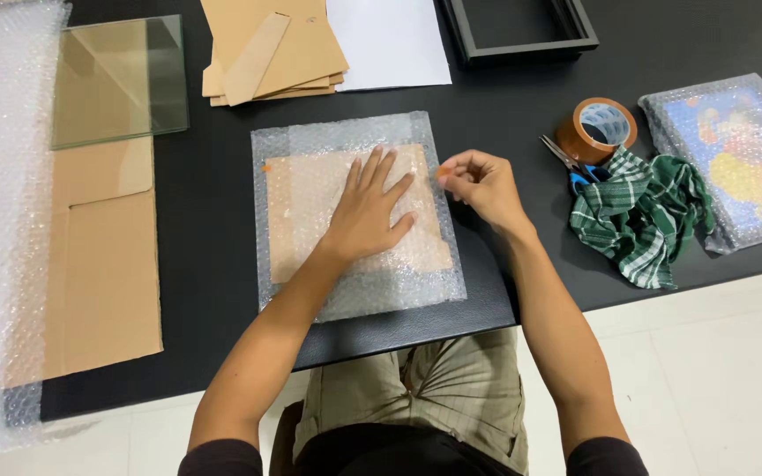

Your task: The person wraps a cardboard backing in bubble wrap by hand and secures it with tape using scissors to cut the pieces.

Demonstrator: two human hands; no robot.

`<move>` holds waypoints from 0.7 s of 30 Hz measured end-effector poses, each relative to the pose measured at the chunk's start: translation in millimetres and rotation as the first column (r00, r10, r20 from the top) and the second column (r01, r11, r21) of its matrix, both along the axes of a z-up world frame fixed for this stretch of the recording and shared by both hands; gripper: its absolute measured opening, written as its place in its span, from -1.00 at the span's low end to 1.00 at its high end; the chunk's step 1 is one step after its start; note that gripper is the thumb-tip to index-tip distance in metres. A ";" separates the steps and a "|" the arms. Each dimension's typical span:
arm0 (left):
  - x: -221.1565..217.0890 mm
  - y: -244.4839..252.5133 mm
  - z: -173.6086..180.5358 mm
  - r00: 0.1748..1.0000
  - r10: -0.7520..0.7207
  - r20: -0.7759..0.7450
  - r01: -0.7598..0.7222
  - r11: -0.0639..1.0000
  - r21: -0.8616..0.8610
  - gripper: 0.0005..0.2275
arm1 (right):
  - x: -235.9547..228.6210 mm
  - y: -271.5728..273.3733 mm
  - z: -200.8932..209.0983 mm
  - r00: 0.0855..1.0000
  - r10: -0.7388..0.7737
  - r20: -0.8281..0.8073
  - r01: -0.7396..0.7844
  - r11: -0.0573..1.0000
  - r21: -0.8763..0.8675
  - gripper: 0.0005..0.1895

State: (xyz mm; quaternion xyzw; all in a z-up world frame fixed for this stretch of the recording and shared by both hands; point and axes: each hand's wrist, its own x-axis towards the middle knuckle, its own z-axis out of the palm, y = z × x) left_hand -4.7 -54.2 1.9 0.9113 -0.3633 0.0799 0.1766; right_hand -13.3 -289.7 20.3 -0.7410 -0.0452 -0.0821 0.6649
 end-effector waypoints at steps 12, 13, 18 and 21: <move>4.7 -1.5 -15.4 1.000 -0.004 0.020 0.004 1.000 -0.012 -0.42 | -2.7 7.1 -1.5 0.993 0.021 -0.115 -0.013 0.998 0.068 -0.94; 5.0 -1.4 -15.6 1.000 -0.002 0.019 0.003 1.000 -0.013 -0.42 | -2.9 7.9 -0.9 0.993 0.022 -0.116 -0.014 0.998 0.067 -0.94; 6.2 -2.1 -16.7 0.999 -0.001 0.037 0.002 1.000 -0.015 -0.41 | 2.6 5.4 -12.9 0.988 0.094 -0.123 -0.101 0.994 -0.051 -0.92; 5.7 -1.7 -16.0 0.999 -0.002 0.049 0.002 1.000 -0.008 -0.40 | 18.9 -2.0 -25.1 0.968 0.224 -0.116 -0.246 0.940 -0.235 -0.92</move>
